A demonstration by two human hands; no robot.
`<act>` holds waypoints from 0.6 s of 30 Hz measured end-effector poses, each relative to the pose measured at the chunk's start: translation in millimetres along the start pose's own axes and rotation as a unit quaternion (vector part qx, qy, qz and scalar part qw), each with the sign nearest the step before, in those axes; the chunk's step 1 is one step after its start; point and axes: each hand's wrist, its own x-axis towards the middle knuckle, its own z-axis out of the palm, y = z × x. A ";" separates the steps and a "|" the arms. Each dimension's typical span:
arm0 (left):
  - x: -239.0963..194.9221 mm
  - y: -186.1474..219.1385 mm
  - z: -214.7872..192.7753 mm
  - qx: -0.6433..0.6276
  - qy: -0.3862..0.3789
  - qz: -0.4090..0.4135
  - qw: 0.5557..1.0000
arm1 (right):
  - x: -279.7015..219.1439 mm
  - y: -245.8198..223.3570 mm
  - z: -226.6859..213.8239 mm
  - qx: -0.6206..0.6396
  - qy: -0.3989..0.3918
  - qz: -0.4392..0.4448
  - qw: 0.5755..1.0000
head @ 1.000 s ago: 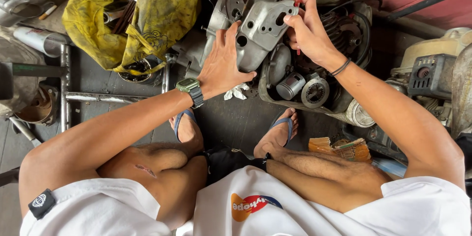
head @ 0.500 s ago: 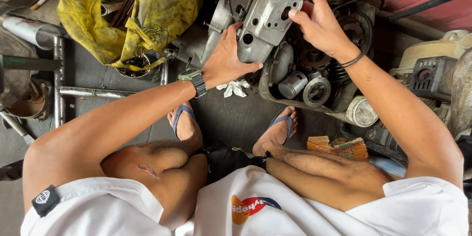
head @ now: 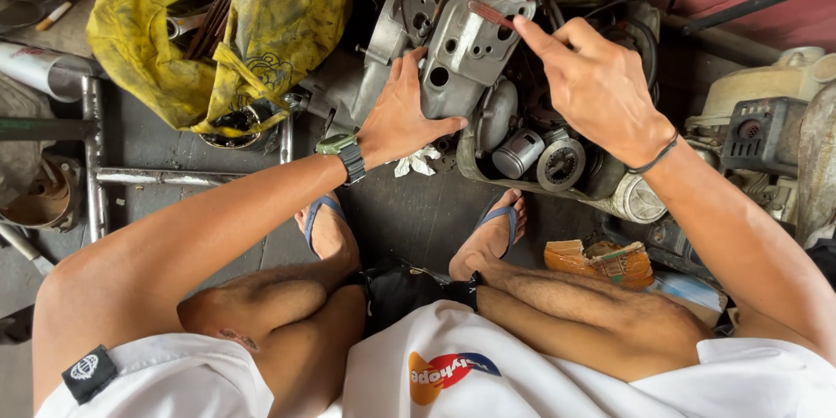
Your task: Scraping old gasket material from a motorcycle engine casing using a hand tool
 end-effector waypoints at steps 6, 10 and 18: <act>-4.0 19.1 -13.7 -0.020 -0.022 -0.022 0.999 | -9.7 -28.0 -2.9 -0.160 -0.037 -0.061 0.985; -8.0 26.0 -17.8 -0.045 -0.035 -0.042 0.997 | -6.9 -16.2 -6.0 -0.220 0.030 -0.046 0.974; -4.9 9.9 -13.9 -0.058 -0.030 -0.041 0.997 | -4.4 -31.8 -8.0 -0.148 -0.019 -0.043 0.988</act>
